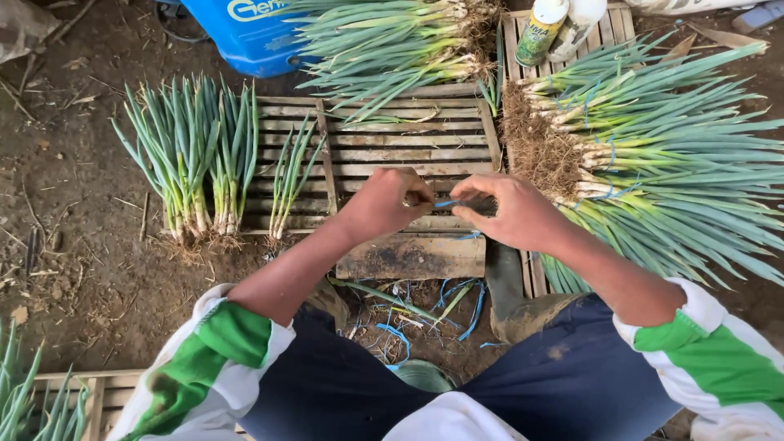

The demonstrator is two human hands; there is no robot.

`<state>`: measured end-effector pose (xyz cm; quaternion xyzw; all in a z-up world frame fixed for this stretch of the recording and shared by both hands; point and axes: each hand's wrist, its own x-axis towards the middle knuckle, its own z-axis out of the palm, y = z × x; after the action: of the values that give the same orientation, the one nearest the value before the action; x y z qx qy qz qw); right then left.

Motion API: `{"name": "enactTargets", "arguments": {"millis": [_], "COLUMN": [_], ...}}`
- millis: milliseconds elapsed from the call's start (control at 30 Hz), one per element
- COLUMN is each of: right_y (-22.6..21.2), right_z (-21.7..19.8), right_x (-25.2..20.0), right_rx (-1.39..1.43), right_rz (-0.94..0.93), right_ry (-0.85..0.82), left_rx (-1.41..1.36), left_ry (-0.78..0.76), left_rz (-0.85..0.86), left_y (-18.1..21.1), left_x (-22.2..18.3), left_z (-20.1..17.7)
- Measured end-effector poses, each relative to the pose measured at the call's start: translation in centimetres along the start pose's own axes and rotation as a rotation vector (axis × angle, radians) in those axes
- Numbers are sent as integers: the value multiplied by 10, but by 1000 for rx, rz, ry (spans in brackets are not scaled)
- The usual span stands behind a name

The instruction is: Bundling harvested green onions using plastic ties while sitting on the floor.

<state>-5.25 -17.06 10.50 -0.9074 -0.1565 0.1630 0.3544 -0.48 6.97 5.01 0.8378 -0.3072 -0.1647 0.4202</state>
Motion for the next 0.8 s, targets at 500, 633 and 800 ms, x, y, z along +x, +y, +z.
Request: {"name": "enactTargets", "arguments": {"millis": [500,633,800], "right_y": [19,11,-11], "right_z": [9,1,-13], "right_x": [-4,-10,-20], "right_rx": [-35,-55,-89], "right_rz": [-17,13,85], "right_ry": [-1,-35,-25], "left_rx": [5,2,18], "left_ry": [-148,-182,-181], "left_rz": [-78,-114,-134], "left_y": [16,26,19], "left_x": [8,3,-2], "left_z": [13,3,-2]}}
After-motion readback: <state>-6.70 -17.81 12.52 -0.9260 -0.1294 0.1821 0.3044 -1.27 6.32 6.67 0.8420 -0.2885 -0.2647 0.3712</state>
